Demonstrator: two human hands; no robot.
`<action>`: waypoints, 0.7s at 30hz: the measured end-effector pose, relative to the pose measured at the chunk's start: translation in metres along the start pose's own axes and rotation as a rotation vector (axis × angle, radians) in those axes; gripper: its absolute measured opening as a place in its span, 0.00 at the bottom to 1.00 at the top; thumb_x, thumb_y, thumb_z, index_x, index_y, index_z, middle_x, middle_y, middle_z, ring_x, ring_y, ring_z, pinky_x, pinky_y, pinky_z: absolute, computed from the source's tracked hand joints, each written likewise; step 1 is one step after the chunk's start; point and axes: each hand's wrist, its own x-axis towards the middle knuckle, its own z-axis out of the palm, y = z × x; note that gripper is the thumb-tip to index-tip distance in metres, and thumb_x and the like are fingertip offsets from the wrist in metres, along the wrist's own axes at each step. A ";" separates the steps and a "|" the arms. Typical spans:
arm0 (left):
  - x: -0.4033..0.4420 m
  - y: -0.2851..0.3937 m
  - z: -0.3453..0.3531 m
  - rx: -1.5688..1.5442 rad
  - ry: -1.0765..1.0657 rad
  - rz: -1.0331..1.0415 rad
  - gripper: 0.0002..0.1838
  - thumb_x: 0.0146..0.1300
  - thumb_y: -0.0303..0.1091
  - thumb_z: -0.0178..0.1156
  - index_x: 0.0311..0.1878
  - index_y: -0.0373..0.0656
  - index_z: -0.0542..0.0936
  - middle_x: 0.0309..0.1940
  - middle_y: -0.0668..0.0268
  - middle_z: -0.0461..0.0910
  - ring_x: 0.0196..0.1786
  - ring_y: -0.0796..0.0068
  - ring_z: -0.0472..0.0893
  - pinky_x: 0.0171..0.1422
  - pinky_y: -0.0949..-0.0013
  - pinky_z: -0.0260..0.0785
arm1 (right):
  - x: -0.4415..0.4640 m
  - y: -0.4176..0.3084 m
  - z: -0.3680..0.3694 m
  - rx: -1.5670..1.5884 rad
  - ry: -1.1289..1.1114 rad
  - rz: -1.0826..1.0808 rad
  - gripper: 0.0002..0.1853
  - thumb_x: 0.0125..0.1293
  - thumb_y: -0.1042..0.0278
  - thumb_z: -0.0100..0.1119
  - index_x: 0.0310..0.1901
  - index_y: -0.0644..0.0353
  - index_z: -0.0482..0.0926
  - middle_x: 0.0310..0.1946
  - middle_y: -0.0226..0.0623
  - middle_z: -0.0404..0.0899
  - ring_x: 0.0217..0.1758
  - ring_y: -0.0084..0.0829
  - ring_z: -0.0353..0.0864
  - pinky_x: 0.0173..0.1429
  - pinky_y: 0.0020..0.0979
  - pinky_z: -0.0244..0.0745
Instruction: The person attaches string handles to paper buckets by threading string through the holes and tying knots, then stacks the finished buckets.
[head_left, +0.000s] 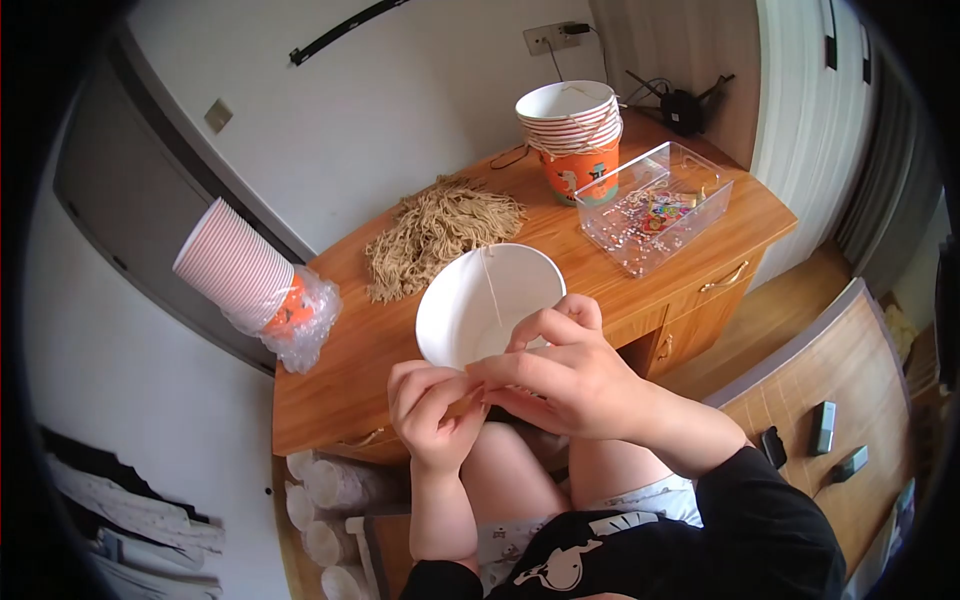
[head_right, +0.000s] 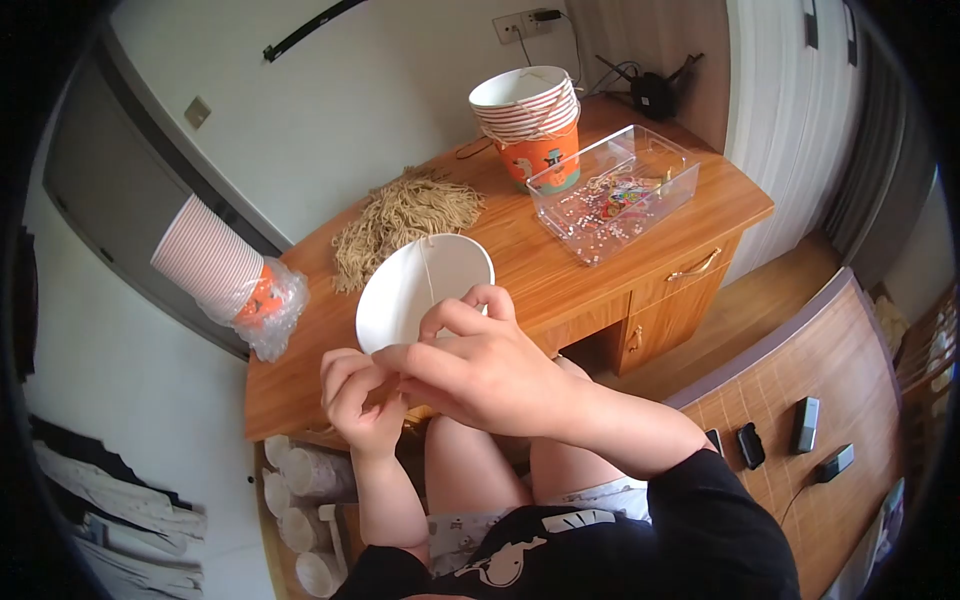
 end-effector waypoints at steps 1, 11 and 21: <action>0.001 0.001 0.000 0.008 -0.002 -0.017 0.13 0.38 0.25 0.75 0.30 0.44 0.84 0.30 0.69 0.79 0.37 0.62 0.76 0.41 0.63 0.70 | -0.002 0.001 0.000 -0.033 0.015 -0.030 0.18 0.53 0.63 0.77 0.47 0.46 0.85 0.30 0.12 0.80 0.42 0.21 0.74 0.51 0.32 0.58; 0.018 0.020 0.004 0.056 -0.162 -0.055 0.09 0.44 0.25 0.74 0.28 0.45 0.83 0.28 0.68 0.78 0.33 0.63 0.76 0.38 0.63 0.70 | -0.006 0.017 -0.032 -0.001 -0.086 0.015 0.16 0.55 0.61 0.75 0.47 0.45 0.85 0.29 0.14 0.78 0.36 0.23 0.71 0.47 0.33 0.55; 0.020 0.019 0.000 0.093 -0.249 0.025 0.10 0.48 0.25 0.74 0.30 0.47 0.82 0.29 0.68 0.77 0.34 0.64 0.75 0.38 0.63 0.68 | -0.026 0.041 -0.056 -0.184 -0.186 0.096 0.15 0.56 0.72 0.67 0.46 0.48 0.82 0.32 0.22 0.79 0.41 0.32 0.74 0.53 0.38 0.62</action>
